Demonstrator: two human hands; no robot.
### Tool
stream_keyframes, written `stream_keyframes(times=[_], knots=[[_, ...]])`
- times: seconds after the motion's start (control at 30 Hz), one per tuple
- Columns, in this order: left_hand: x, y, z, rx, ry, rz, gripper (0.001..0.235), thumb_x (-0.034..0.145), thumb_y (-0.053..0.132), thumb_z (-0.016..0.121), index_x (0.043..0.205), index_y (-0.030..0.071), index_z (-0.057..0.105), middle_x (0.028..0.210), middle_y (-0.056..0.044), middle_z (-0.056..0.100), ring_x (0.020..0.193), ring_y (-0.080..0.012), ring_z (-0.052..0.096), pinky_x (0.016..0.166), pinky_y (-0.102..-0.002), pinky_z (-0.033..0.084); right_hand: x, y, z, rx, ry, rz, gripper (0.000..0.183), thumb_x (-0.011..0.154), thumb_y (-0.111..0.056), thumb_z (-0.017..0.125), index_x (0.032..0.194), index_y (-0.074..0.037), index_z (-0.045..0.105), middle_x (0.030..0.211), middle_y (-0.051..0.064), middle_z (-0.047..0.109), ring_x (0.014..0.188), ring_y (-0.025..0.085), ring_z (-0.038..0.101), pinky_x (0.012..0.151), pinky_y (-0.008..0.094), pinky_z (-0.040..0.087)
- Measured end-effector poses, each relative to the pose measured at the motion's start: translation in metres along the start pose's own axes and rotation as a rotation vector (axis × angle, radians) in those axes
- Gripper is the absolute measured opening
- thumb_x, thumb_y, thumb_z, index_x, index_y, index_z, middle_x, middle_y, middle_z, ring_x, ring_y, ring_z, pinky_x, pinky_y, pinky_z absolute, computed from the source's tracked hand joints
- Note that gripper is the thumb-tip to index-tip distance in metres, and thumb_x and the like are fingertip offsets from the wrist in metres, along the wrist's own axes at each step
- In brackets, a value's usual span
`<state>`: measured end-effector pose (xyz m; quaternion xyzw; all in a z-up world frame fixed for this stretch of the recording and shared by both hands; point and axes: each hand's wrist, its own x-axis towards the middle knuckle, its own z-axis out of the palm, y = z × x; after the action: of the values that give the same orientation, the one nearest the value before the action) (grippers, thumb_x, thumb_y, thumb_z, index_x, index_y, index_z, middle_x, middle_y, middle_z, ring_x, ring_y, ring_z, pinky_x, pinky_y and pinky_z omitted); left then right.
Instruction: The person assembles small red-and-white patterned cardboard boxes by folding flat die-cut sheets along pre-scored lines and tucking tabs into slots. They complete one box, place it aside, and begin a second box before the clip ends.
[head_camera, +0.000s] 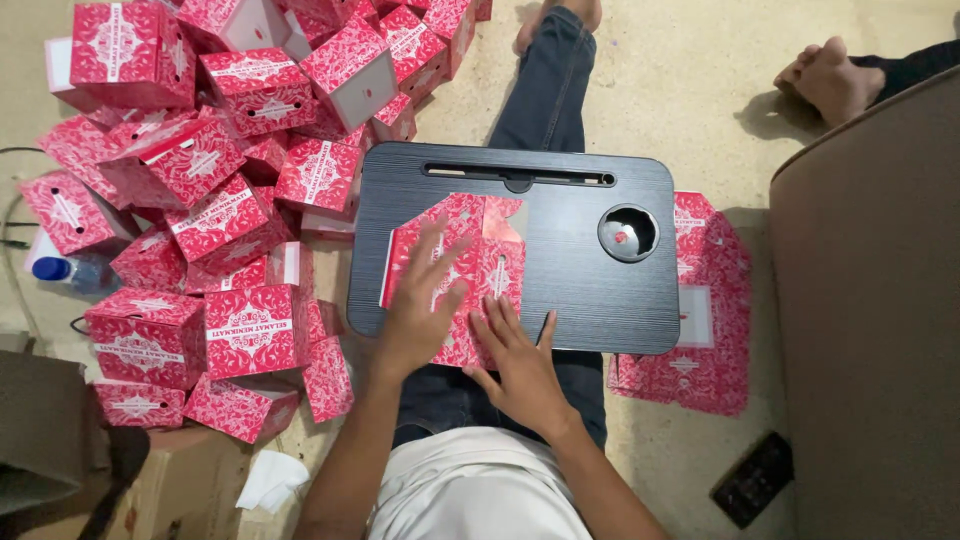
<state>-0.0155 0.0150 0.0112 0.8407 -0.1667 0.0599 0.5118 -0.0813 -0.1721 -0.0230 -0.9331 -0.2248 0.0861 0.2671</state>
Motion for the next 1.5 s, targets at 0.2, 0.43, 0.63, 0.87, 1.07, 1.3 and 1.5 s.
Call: stream_keyframes(times=[0.2, 0.43, 0.63, 0.87, 1.07, 1.3, 1.5], knots=[[-0.017, -0.043, 0.069, 0.503, -0.162, 0.059, 0.065, 0.107, 0.048, 0.039, 0.158, 0.008, 0.035, 0.166, -0.025, 0.023, 0.155, -0.0409, 0.016, 0.119, -0.069, 0.009, -0.017, 0.021, 0.004, 0.1, 0.012, 0.044, 0.067, 0.103, -0.035, 0.055, 0.158, -0.005, 0.031, 0.167, 0.016, 0.028, 0.155, 0.035, 0.015, 0.104, 0.08, -0.017], [-0.024, -0.045, 0.073, 0.702, -0.187, 0.083, 0.074, 0.103, 0.06, 0.038, 0.156, 0.008, 0.037, 0.166, -0.024, 0.025, 0.156, -0.0367, 0.017, 0.122, -0.065, 0.007, -0.016, 0.032, -0.014, -0.095, -0.064, 0.051, 0.074, 0.104, -0.053, 0.036, 0.16, -0.006, 0.024, 0.161, 0.01, 0.041, 0.156, 0.04, 0.009, 0.097, 0.089, -0.015], [-0.022, -0.038, 0.069, 0.757, -0.329, 0.012, 0.075, 0.102, 0.053, 0.044, 0.16, 0.007, 0.028, 0.168, -0.026, 0.014, 0.158, -0.0379, 0.004, 0.122, -0.066, 0.003, 0.026, 0.05, -0.027, -0.163, -0.021, 0.088, 0.085, 0.103, -0.064, 0.026, 0.162, -0.004, 0.016, 0.163, 0.013, 0.037, 0.157, 0.039, 0.008, 0.098, 0.09, -0.015], [-0.018, -0.033, 0.068, 0.77, -0.408, -0.058, 0.077, 0.102, 0.055, 0.043, 0.161, 0.008, 0.025, 0.169, -0.024, 0.008, 0.158, -0.036, -0.001, 0.122, -0.065, -0.001, 0.066, 0.066, -0.028, -0.22, 0.09, 0.097, 0.084, 0.105, -0.062, 0.029, 0.162, -0.001, 0.018, 0.162, 0.011, 0.039, 0.158, 0.038, 0.007, 0.098, 0.089, -0.017], [-0.018, -0.034, 0.068, 0.801, -0.416, -0.058, 0.078, 0.1, 0.047, 0.049, 0.162, 0.008, 0.021, 0.169, -0.025, 0.009, 0.158, -0.0369, 0.001, 0.122, -0.065, 0.0, 0.04, 0.05, -0.021, -0.214, 0.049, 0.094, 0.08, 0.105, -0.057, 0.033, 0.161, -0.002, 0.019, 0.164, 0.01, 0.036, 0.158, 0.039, 0.007, 0.098, 0.09, -0.016], [-0.02, -0.046, 0.064, 0.658, -0.304, 0.072, 0.074, 0.098, 0.042, 0.058, 0.156, 0.004, 0.035, 0.165, -0.028, 0.022, 0.156, -0.0391, 0.015, 0.121, -0.065, 0.007, -0.023, 0.017, -0.024, 0.05, -0.089, 0.141, 0.069, 0.104, -0.047, 0.048, 0.16, -0.013, 0.027, 0.164, 0.003, 0.036, 0.156, 0.04, 0.004, 0.098, 0.089, -0.016], [-0.024, -0.023, 0.036, 0.571, -0.106, -0.213, 0.091, 0.095, 0.048, 0.064, 0.163, 0.009, 0.018, 0.166, -0.033, 0.006, 0.154, -0.0499, -0.001, 0.114, -0.077, -0.007, -0.041, 0.016, -0.012, 0.124, -0.03, 0.172, 0.079, 0.099, -0.045, 0.062, 0.162, -0.018, 0.024, 0.17, 0.008, 0.02, 0.156, 0.041, -0.004, 0.1, 0.086, -0.019]])
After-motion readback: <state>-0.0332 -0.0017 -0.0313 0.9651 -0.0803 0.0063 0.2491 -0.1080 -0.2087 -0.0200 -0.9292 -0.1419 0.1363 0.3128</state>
